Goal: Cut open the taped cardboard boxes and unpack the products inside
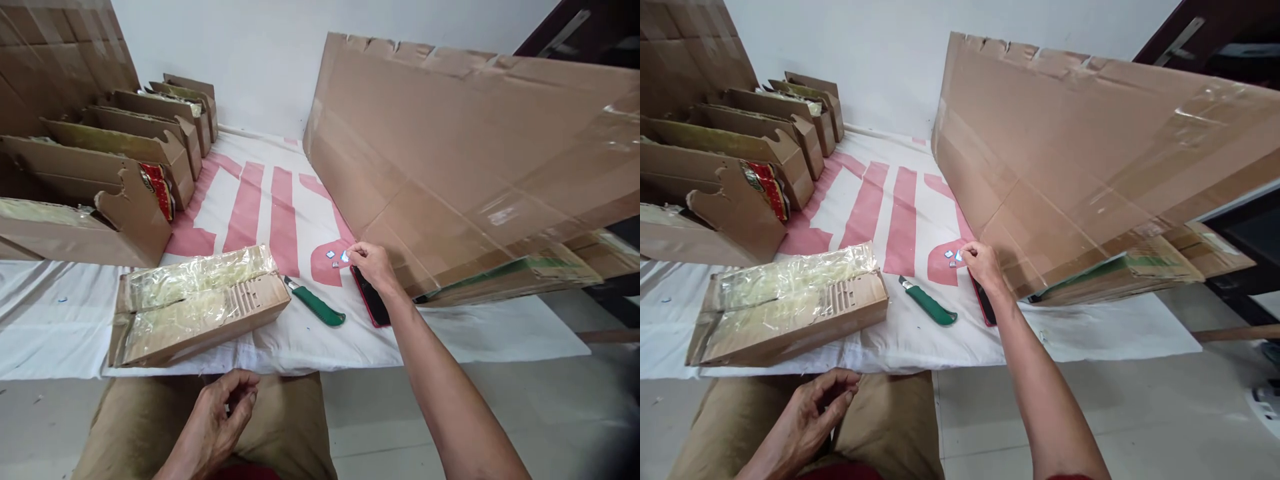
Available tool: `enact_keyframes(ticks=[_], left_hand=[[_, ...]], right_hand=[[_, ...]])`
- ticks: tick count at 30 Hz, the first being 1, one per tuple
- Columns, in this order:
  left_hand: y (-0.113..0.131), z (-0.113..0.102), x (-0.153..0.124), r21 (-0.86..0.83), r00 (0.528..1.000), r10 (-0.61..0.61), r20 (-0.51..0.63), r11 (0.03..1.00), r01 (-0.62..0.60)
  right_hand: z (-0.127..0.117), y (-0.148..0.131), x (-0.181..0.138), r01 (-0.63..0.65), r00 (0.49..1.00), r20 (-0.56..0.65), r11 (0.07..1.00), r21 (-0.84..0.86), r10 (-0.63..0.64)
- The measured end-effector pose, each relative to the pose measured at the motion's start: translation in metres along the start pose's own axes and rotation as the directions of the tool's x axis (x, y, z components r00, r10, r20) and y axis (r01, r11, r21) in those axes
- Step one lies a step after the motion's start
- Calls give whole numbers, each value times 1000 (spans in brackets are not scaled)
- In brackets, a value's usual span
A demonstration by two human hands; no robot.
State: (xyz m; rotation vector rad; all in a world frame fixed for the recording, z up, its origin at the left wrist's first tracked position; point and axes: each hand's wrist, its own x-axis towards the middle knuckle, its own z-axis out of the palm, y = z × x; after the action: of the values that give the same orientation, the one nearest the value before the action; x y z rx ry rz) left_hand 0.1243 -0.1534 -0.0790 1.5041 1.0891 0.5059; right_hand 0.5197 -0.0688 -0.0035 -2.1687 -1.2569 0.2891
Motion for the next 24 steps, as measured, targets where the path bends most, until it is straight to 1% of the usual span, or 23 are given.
enact_keyframes(ticks=[2, 5, 8, 10, 13, 15, 17, 18, 19, 20, 21, 22, 23, 24], left_hand=[[-7, 4, -1, 6, 1000, -5, 0, 1000, 5], [-12, 4, -2, 35, 1000, 8, 28, 999, -9], [-16, 1, -2, 81, 997, 57, 61, 995, -62], [-19, 0, 0, 116, 992, 91, 84, 988, -101], [-19, 1, 1, 138, 984, 117, 130, 981, -135], [-12, -2, -4, 128, 980, 75, 185, 987, -99], [-1, -17, -15, 92, 968, 5, 251, 995, -29], [6, -31, -23, 61, 965, -20, 262, 998, 4], [12, -48, -31, 25, 970, -32, 242, 999, 27], [18, -68, -40, -10, 981, -38, 192, 999, 40], [23, -90, -49, -37, 994, -48, 94, 998, 52], [27, -112, -56, -42, 996, -77, -41, 996, 76], [30, -131, -61, -40, 979, -112, -172, 993, 107], [33, -146, -63, -43, 942, -108, -317, 994, 99]], right_hand=[[10, 6, 21, -49, 998, 39, 995, -91, 52], [21, 12, 43, -120, 983, 107, 963, -243, 150], [26, 17, 54, -173, 957, 153, 908, -382, 246], [26, 18, 55, -183, 946, 164, 877, -444, 280], [19, 16, 51, -145, 957, 153, 865, -480, 245], [12, 9, 47, -106, 974, 128, 876, -470, 187], [5, -2, 40, -74, 988, 92, 898, -434, 126], [4, -8, 35, -54, 993, 77, 913, -405, 93], [3, -16, 28, -29, 996, 69, 929, -370, 58], [3, -23, 19, 12, 997, 70, 948, -318, 11], [5, -31, 8, 73, 995, 82, 966, -247, -54], [8, -38, -6, 149, 985, 106, 976, -157, -133], [13, -45, -21, 238, 964, 138, 970, -49, -229], [19, -51, -38, 322, 929, 170, 945, 62, -328]])
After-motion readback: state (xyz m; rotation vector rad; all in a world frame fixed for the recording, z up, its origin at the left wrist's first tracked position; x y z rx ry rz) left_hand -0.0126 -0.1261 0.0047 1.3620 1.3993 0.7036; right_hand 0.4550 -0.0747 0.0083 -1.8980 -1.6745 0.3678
